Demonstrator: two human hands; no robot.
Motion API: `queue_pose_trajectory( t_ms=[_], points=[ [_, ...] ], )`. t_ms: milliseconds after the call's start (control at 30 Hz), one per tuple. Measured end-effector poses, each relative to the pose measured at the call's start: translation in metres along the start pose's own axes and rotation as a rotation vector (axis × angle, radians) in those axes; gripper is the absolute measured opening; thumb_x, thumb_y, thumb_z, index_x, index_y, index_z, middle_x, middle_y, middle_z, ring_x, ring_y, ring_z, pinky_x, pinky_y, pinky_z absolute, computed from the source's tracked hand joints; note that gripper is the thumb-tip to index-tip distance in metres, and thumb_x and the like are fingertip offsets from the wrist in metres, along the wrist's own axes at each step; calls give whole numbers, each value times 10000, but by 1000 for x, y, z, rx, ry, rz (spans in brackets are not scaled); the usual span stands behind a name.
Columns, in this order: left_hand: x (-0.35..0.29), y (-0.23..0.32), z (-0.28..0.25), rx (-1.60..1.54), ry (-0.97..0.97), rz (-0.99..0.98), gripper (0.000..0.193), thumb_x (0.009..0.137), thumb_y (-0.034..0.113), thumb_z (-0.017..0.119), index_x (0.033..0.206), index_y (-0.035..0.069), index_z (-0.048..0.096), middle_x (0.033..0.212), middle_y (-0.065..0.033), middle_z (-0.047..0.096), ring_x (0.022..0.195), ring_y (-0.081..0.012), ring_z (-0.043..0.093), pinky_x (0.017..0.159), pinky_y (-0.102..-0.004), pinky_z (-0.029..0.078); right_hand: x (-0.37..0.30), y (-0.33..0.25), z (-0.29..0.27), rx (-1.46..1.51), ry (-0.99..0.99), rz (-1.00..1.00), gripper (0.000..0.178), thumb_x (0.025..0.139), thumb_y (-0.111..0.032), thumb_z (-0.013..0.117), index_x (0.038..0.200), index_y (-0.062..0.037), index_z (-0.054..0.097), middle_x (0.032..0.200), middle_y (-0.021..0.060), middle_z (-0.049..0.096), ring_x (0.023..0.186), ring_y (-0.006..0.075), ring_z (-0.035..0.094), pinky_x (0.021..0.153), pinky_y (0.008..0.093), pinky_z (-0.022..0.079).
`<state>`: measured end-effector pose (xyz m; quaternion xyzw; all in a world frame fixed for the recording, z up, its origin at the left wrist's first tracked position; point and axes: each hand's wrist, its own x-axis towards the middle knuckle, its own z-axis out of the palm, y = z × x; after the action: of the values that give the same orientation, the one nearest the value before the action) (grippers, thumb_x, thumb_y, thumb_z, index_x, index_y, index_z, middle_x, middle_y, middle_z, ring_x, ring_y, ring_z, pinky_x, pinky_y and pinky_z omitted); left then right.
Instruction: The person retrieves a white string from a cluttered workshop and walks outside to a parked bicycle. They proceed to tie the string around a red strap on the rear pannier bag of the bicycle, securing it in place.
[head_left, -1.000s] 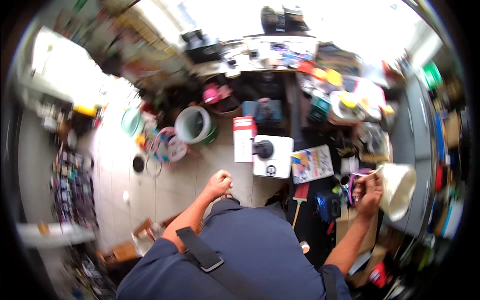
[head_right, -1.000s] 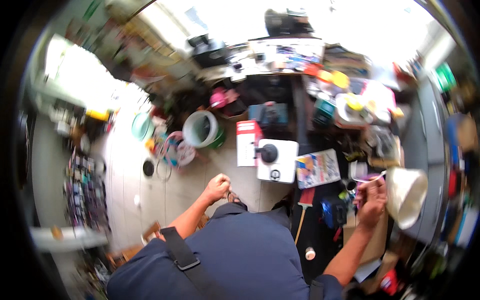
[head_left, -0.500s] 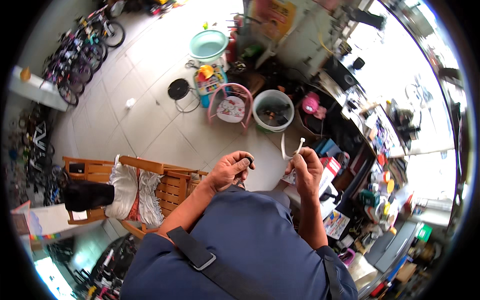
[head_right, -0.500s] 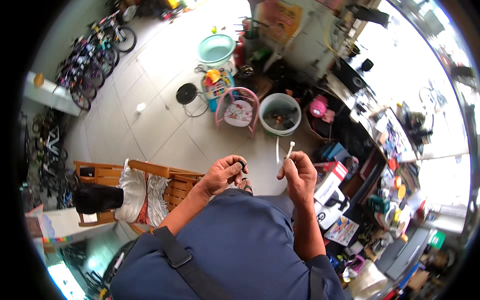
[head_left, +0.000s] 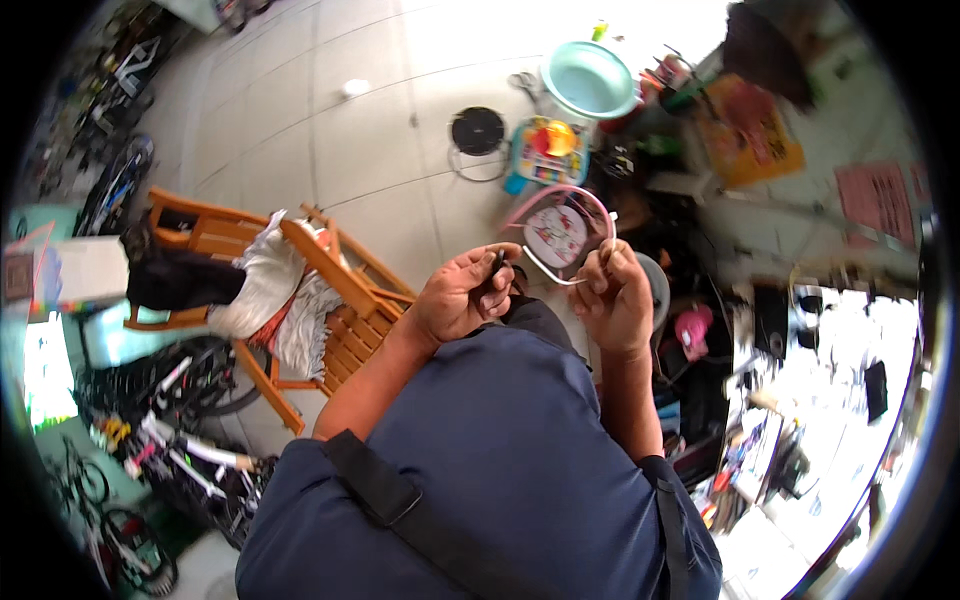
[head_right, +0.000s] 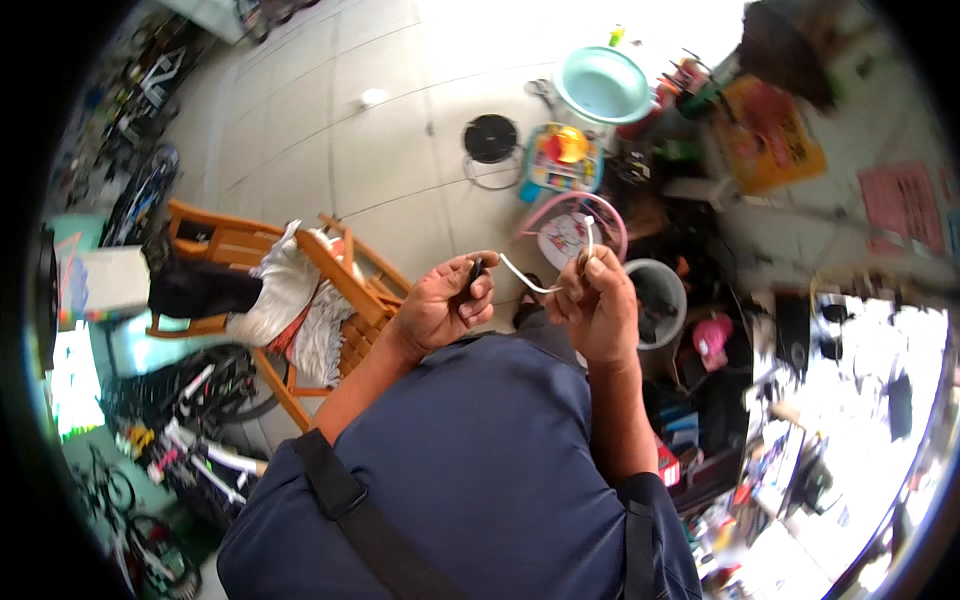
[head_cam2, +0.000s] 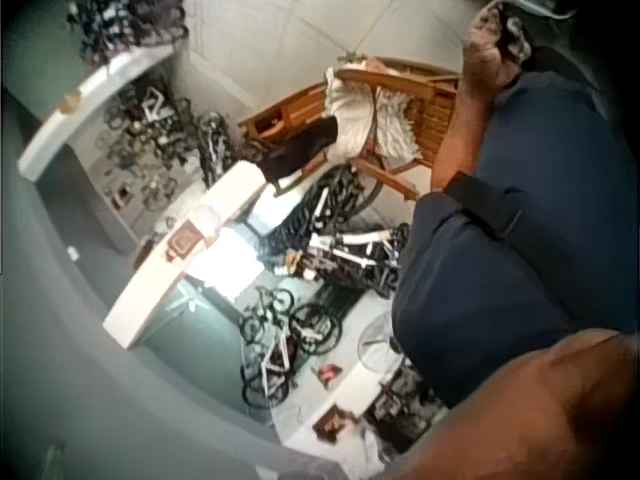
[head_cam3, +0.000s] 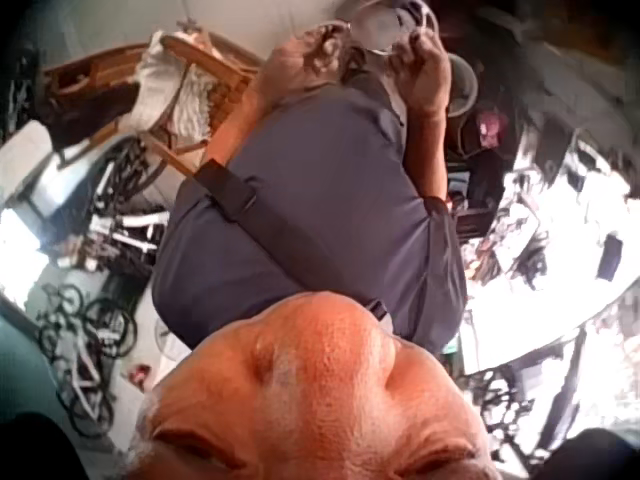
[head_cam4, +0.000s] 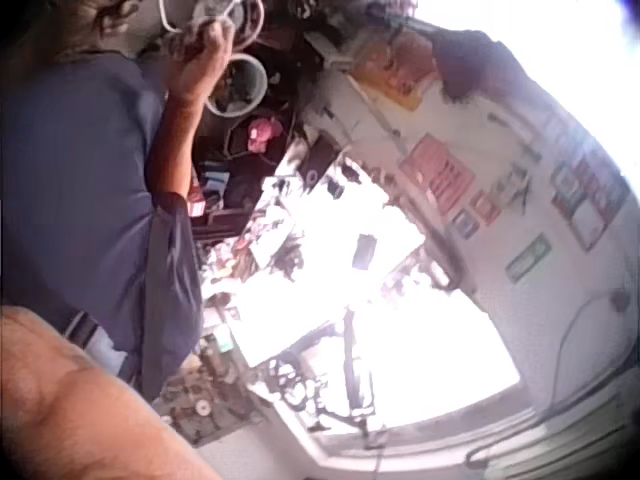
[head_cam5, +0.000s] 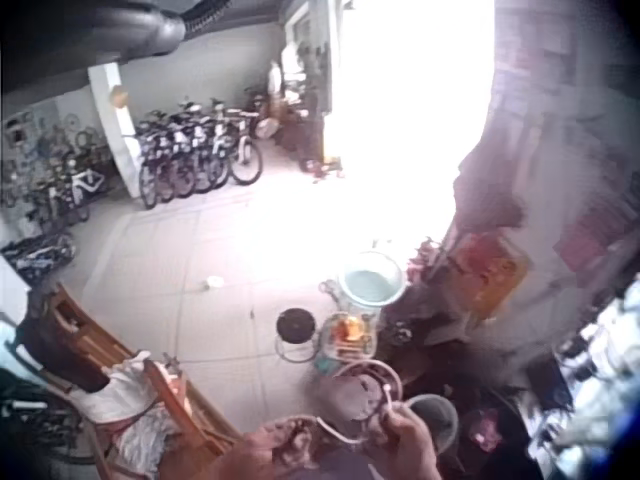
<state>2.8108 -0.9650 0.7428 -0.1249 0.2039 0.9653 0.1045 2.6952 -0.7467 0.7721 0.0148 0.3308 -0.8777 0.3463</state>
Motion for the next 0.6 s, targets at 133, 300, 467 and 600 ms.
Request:
queue_pose_trajectory(
  t_ms=[133,300,467,600],
  points=[
    [27,77,-13,-226,57,107,358,1135,257,467,1362,0,570,855,22,517,628,-90,431,631,-264,411,119,-10,58,-55,-127,176,138,1045,-211,494,1011,-81,523,736,39,515,460,120,408,497,322,439],
    [58,165,-57,-432,32,246,360,1129,253,467,1380,12,557,834,27,484,621,-83,414,615,-254,397,253,11,116,-158,-167,403,127,1041,-193,502,1025,-72,535,734,39,508,461,118,402,495,327,440],
    [97,278,-108,-464,80,292,371,1121,276,482,1367,12,569,812,36,483,610,-81,406,601,-255,387,388,63,178,-194,-234,505,111,1056,-184,493,1025,-87,538,750,39,546,472,113,405,518,336,456],
    [126,395,-144,-418,96,279,365,1134,256,447,1361,-2,570,798,33,484,590,-74,405,583,-251,390,497,101,231,-110,-201,528,147,1063,-212,481,1022,-89,552,717,17,529,463,110,391,516,328,441]
  ],
)
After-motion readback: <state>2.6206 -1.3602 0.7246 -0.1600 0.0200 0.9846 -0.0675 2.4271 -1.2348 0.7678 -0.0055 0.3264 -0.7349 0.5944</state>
